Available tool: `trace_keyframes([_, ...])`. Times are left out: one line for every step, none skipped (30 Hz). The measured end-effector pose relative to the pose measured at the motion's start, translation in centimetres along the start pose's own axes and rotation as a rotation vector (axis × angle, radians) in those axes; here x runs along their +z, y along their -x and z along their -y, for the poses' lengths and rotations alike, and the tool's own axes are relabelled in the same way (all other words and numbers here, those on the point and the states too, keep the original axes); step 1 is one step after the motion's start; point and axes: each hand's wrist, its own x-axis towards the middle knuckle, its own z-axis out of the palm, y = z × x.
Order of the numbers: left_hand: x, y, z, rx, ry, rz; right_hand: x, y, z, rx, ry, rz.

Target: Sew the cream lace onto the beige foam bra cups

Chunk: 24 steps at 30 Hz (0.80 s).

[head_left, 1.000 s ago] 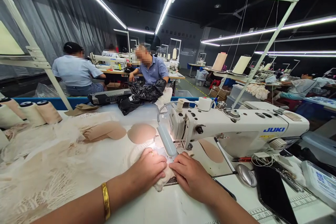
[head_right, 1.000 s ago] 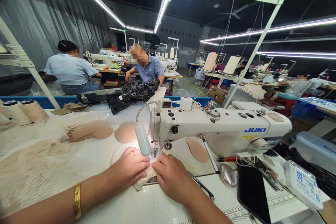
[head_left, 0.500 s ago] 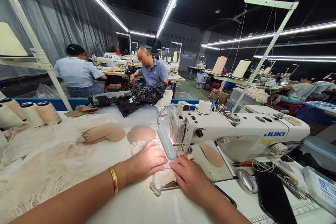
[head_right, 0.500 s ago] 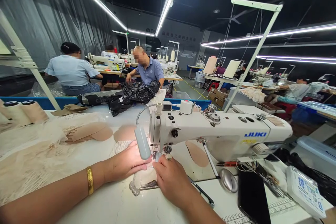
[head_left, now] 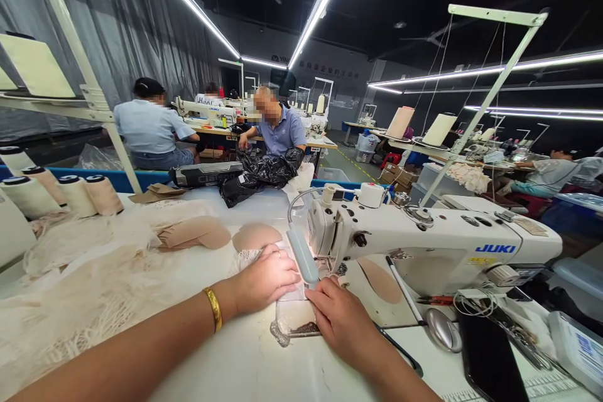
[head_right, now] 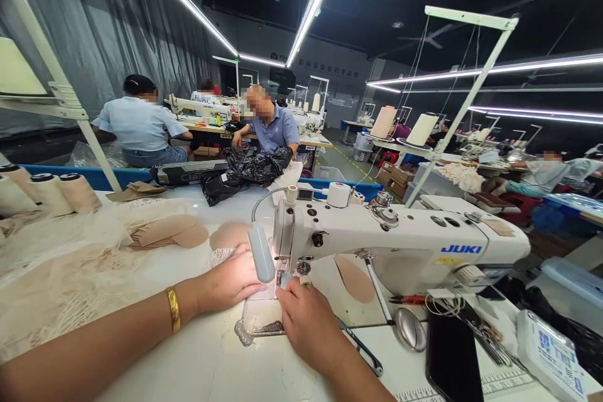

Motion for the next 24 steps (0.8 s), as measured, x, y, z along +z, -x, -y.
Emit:
trace_keyframes([0.1,0.0,-0.1,-0.005,0.001,-0.018,0.0,0.0,0.0,0.001,-0.005,-0.002])
trace_keyframes([0.3,-0.1,-0.1,-0.012,0.004,-0.035,0.0,0.0,-0.1,-0.001,-0.01,-0.005])
trace_keyframes([0.5,-0.2,-0.2,-0.024,0.008,-0.051,0.0,0.0,-0.2,-0.005,-0.017,-0.011])
trace_keyframes([0.7,-0.3,-0.2,-0.04,0.012,-0.069,0.1,0.0,-0.3,-0.01,-0.027,-0.019])
trace_keyframes([0.9,-0.3,-0.2,-0.06,0.015,-0.09,0.1,0.1,-0.4,-0.018,-0.043,-0.025])
trace_keyframes([1.0,-0.4,-0.1,-0.08,0.021,-0.113,0.1,0.1,-0.4,-0.026,-0.065,-0.032])
trace_keyframes([1.0,-0.3,0.1,-0.099,0.032,-0.136,0.1,0.1,-0.4,-0.03,-0.095,-0.041])
trace_keyframes([1.0,0.0,0.2,-0.112,0.046,-0.157,0.1,0.2,-0.2,-0.02,-0.138,-0.051])
trace_keyframes([0.9,0.4,0.3,-0.116,0.064,-0.174,0.1,0.2,0.0,0.014,-0.201,-0.059])
trace_keyframes([0.8,1.1,0.1,-0.113,0.084,-0.189,0.0,0.1,0.5,0.075,-0.295,-0.053])
trace_keyframes([0.6,2.0,-0.3,-0.102,0.097,-0.203,0.0,-0.1,1.0,0.159,-0.423,-0.037])
trace_keyframes([0.5,3.1,-1.1,-0.09,0.119,-0.223,0.0,-0.3,1.7,0.26,-0.578,-0.016])
trace_keyframes([0.5,4.3,-2.2,-0.087,0.169,-0.242,0.0,-0.6,2.4,0.368,-0.746,0.006])
trace_keyframes([0.5,5.6,-3.6,-0.107,0.257,-0.255,0.0,-0.9,3.3,0.467,-0.909,0.019])
trace_keyframes([0.7,6.8,-5.3,-0.148,0.413,-0.263,0.1,-1.3,4.2,0.543,-1.052,0.014])
trace_keyframes([1.0,7.9,-7.1,-0.224,0.642,-0.228,0.2,-1.5,5.1,0.59,-1.165,-0.011])
trace_keyframes([1.4,8.8,-8.8,-0.352,0.934,-0.169,0.4,-1.6,6.0,0.613,-1.245,-0.055])
trace_keyframes([1.8,9.4,-10.3,-0.447,1.251,-0.083,0.6,-1.5,7.0,0.615,-1.297,-0.103])
trace_keyframes([2.2,9.7,-11.5,-0.567,1.496,-0.109,1.0,-1.2,7.9,0.604,-1.325,-0.157])
trace_keyframes([2.4,9.8,-12.3,-0.663,1.693,-0.191,1.5,-0.7,8.9,0.589,-1.338,-0.21])
trace_keyframes([2.5,9.7,-12.7,-0.739,1.831,-0.336,2.1,0.0,9.8,0.577,-1.341,-0.255])
trace_keyframes([2.4,9.5,-12.8,-0.808,1.9,-0.528,2.7,0.8,10.7,0.569,-1.345,-0.289])
trace_keyframes([2.2,9.2,-12.7,-0.856,1.924,-0.711,3.5,1.7,11.6,0.563,-1.353,-0.304])
trace_keyframes([1.8,9.0,-12.5,-0.884,1.929,-0.85,4.2,2.6,12.3,0.561,-1.364,-0.307])
